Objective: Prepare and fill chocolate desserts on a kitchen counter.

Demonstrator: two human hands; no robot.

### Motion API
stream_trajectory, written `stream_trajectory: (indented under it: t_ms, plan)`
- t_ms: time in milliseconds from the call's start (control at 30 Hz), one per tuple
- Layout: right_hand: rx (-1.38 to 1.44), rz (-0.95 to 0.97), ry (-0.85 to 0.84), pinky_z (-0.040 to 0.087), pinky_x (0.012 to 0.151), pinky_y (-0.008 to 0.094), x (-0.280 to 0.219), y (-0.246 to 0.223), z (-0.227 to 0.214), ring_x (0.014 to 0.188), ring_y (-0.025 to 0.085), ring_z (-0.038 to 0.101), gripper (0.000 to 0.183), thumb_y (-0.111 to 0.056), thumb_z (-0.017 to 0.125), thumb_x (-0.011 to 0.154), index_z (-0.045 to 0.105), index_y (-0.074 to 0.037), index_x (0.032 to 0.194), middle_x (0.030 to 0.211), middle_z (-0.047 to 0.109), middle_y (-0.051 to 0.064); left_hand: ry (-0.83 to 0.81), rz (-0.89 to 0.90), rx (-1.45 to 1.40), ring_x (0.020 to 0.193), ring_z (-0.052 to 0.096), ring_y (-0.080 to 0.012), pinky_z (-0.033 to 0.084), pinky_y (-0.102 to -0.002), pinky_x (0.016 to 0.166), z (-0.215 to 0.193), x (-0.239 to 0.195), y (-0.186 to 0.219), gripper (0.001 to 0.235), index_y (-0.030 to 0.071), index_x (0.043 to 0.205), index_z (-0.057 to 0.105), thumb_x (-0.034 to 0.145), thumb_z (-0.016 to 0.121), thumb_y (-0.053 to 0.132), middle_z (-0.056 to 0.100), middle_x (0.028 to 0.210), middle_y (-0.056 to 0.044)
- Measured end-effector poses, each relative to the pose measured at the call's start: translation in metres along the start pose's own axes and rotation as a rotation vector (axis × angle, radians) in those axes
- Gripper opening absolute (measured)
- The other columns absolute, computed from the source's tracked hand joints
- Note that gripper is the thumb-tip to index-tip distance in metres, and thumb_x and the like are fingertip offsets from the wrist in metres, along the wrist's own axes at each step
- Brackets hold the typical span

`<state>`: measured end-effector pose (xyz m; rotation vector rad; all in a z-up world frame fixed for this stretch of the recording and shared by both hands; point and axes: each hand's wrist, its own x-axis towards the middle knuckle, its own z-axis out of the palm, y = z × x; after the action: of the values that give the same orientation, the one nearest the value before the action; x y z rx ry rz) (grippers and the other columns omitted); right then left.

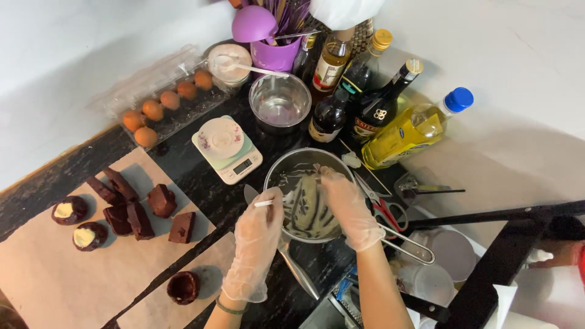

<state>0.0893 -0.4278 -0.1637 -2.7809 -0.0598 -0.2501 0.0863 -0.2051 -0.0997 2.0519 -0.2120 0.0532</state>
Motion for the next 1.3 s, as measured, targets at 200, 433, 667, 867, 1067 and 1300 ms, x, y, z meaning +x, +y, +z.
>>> stream_trajectory:
  t_ms: [200, 433, 667, 867, 1067, 1300]
  plan:
    - [-0.150, -0.156, -0.035, 0.052, 0.090, 0.058, -0.026, 0.007, 0.039, 0.101, 0.039, 0.070, 0.020, -0.038, 0.067, 0.097, 0.076, -0.023, 0.088, 0.100, 0.077, 0.010, -0.045, -0.234, -0.116, 0.064, 0.068, -0.0169, 0.054, -0.031, 0.062, -0.013, -0.013, -0.002, 0.020, 0.008, 0.113, 0.072, 0.098, 0.063, 0.019, 0.072, 0.079, -0.011]
    - [1.231, 0.753, -0.292, 0.060, 0.071, 0.034, -0.008, 0.006, 0.028, 0.073, 0.022, 0.072, 0.027, -0.023, 0.062, 0.098, 0.067, 0.003, 0.094, 0.083, 0.074, 0.012, 0.158, -0.249, -0.573, 0.077, 0.060, -0.0100, 0.050, -0.026, 0.068, -0.035, -0.031, -0.023, 0.024, -0.001, 0.114, 0.069, 0.103, 0.058, 0.017, 0.067, 0.087, -0.003]
    - [1.508, 0.775, -0.007, 0.056, 0.065, 0.033, -0.013, 0.026, 0.010, 0.068, 0.016, 0.064, 0.026, -0.026, 0.062, 0.101, 0.066, 0.000, 0.099, 0.081, 0.067, 0.005, 0.296, -0.323, -0.916, 0.075, 0.055, -0.0113, 0.046, -0.026, 0.068, -0.043, -0.035, -0.021, 0.028, -0.003, 0.112, 0.070, 0.104, 0.057, 0.020, 0.065, 0.084, -0.004]
    - [1.393, 0.852, 0.134, 0.055, 0.067, 0.032, -0.021, 0.015, -0.011, 0.067, 0.017, 0.063, 0.030, -0.029, 0.060, 0.100, 0.069, -0.001, 0.103, 0.082, 0.069, 0.008, 0.263, -0.347, -0.943, 0.073, 0.055, -0.0111, 0.047, -0.026, 0.068, -0.042, -0.038, -0.004, 0.029, -0.003, 0.112, 0.070, 0.105, 0.056, 0.021, 0.063, 0.080, -0.003]
    - [1.452, 0.786, 0.081, 0.057, 0.070, 0.033, -0.036, -0.064, -0.032, 0.071, 0.018, 0.067, 0.035, -0.030, 0.063, 0.098, 0.064, 0.002, 0.114, 0.085, 0.069, 0.009, 0.402, -0.452, -0.836, 0.075, 0.055, -0.0116, 0.041, -0.025, 0.063, -0.109, -0.070, 0.010, 0.028, -0.002, 0.113, 0.070, 0.102, 0.055, 0.018, 0.064, 0.084, -0.003]
    - [1.532, 0.581, -0.334, 0.060, 0.072, 0.033, -0.044, -0.180, 0.020, 0.074, 0.017, 0.071, 0.033, -0.030, 0.059, 0.101, 0.072, 0.000, 0.111, 0.086, 0.071, 0.008, 0.633, -0.427, -0.779, 0.077, 0.056, -0.0149, 0.043, -0.026, 0.069, -0.187, -0.164, -0.069, 0.018, 0.002, 0.109, 0.063, 0.105, 0.054, 0.017, 0.060, 0.082, -0.007]
